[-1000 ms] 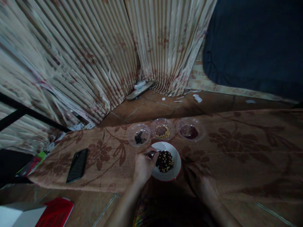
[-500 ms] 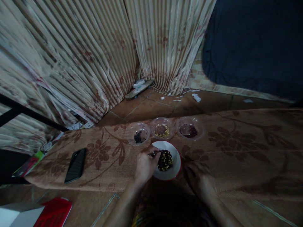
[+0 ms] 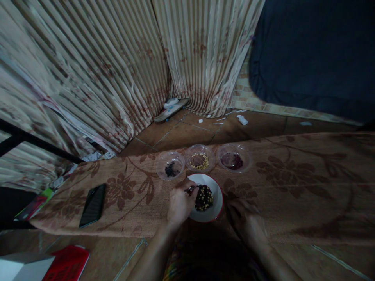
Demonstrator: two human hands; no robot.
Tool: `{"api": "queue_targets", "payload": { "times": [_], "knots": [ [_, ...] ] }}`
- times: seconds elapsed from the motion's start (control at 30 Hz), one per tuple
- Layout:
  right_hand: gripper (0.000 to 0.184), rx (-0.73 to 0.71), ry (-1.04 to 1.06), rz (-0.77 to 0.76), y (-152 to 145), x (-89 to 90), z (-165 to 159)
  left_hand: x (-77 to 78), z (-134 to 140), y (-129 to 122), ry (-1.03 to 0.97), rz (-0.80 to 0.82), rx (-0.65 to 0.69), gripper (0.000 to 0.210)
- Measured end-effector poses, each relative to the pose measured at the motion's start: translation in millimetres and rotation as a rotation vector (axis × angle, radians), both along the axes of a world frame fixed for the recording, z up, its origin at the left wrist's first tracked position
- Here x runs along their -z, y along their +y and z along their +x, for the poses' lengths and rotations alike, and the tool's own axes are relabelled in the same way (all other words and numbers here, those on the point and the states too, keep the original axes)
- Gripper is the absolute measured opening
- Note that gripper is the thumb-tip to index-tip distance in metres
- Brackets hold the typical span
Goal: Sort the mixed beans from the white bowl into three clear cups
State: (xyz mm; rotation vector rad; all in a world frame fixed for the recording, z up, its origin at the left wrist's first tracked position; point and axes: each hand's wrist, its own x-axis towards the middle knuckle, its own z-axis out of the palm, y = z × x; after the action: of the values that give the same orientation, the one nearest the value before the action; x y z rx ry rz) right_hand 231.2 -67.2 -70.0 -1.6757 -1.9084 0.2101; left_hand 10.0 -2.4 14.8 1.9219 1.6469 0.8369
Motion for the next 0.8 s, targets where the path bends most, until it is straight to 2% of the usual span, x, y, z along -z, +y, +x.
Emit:
{"api": "queue_targets", "payload": {
  "times": [0.8],
  "knots": [
    [0.028, -0.015, 0.006, -0.012, -0.3, 2.9, 1.2, 2.0, 0.4, -2.0, -0.007, -0.008, -0.023, 0.008]
  ]
}}
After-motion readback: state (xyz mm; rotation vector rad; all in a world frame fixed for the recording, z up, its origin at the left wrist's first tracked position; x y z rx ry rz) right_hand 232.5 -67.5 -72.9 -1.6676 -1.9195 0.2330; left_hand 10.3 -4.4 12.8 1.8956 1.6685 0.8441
